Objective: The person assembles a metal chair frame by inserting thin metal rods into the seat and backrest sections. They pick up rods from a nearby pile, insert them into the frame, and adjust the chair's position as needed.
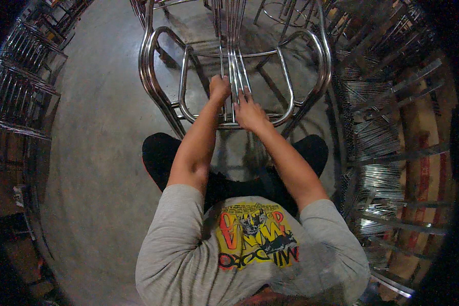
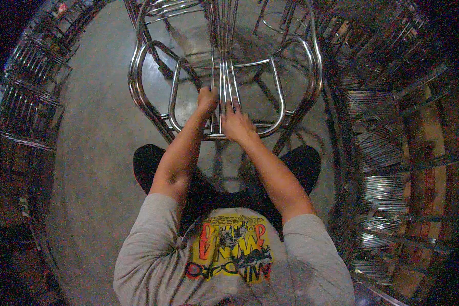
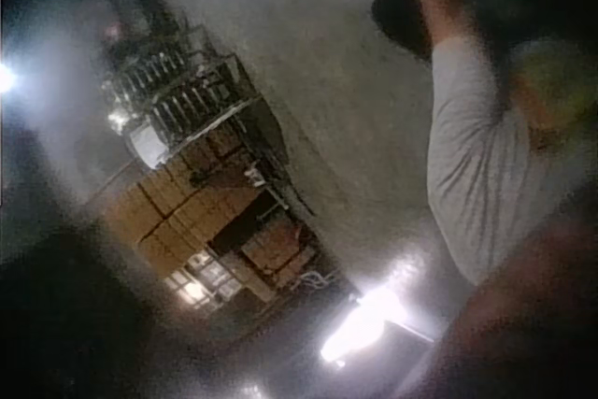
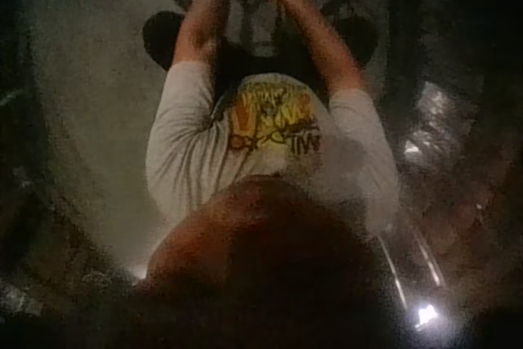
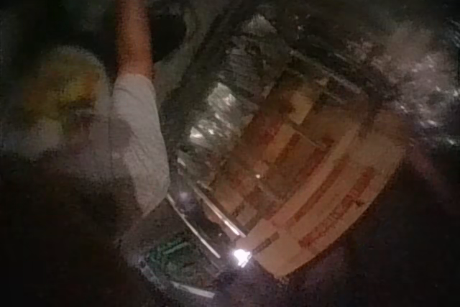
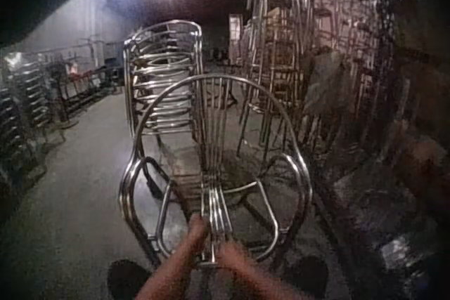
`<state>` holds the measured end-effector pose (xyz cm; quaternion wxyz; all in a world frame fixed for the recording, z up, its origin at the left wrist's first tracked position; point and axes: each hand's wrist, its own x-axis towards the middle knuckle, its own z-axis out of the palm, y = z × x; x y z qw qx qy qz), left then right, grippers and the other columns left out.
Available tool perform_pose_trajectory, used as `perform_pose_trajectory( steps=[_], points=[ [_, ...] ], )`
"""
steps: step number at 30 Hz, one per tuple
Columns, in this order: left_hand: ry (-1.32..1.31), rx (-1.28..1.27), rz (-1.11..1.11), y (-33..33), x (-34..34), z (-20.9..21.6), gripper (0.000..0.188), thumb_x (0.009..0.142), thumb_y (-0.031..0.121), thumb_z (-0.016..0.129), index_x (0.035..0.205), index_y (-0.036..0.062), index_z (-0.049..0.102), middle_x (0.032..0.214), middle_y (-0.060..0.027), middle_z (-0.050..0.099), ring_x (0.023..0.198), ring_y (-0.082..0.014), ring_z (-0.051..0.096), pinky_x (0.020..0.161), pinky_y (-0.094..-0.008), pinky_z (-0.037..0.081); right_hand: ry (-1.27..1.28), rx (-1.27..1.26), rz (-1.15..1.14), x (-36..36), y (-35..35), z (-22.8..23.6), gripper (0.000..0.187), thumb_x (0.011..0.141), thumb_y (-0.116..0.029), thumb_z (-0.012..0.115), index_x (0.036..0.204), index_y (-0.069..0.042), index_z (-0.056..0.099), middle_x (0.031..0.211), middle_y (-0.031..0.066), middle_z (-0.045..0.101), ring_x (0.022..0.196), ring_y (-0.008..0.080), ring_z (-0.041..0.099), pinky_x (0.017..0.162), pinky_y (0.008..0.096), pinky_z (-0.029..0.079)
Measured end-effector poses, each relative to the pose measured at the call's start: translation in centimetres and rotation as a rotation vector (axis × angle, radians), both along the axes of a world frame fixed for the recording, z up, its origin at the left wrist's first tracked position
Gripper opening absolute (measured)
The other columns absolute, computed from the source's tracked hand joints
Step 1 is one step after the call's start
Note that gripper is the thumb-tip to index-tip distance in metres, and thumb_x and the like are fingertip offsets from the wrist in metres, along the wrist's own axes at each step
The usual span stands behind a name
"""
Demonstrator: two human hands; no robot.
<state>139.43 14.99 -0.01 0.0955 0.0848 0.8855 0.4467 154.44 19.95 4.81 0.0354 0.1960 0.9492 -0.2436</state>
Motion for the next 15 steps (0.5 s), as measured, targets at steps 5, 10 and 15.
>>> perform_pose_trajectory(
  steps=[5,10,15],
  points=[
    [-0.059,-0.081,-0.007,0.2,0.5,0.2,0.036,0.094,0.029,0.049,0.108,-0.0017,0.061,0.111,-0.0283,0.062,0.106,-0.0453,0.059,0.091,-0.0512,0.047,0.018,-0.009,-0.02,0.0,-0.1,-0.4,0.06,0.097,-0.035,0.042,0.146,-0.004,0.027,0.154,0.0231,0.021,0.114,0.0551,0.05,0.098,0.0567,0.043],
    [-0.057,-0.107,-0.056,0.0,0.5,0.6,0.034,0.093,0.028,0.049,0.104,-0.0018,0.061,0.11,-0.0293,0.062,0.107,-0.0464,0.058,0.091,-0.0519,0.046,0.01,0.012,-0.027,0.1,0.0,-0.3,0.059,0.098,-0.033,0.04,0.147,-0.004,0.025,0.153,0.0253,0.019,0.11,0.0576,0.051,0.098,0.0577,0.041],
    [0.058,-0.098,-0.112,-0.5,0.7,-1.8,0.028,0.091,0.023,0.051,0.097,-0.0035,0.06,0.107,-0.0276,0.064,0.105,-0.0456,0.059,0.089,-0.0523,0.047,0.06,-0.029,-0.041,-0.1,0.5,-0.8,0.056,0.097,-0.033,0.041,0.145,-0.005,0.03,0.151,0.0272,0.023,0.11,0.0561,0.052,0.097,0.0569,0.043]
  ],
)
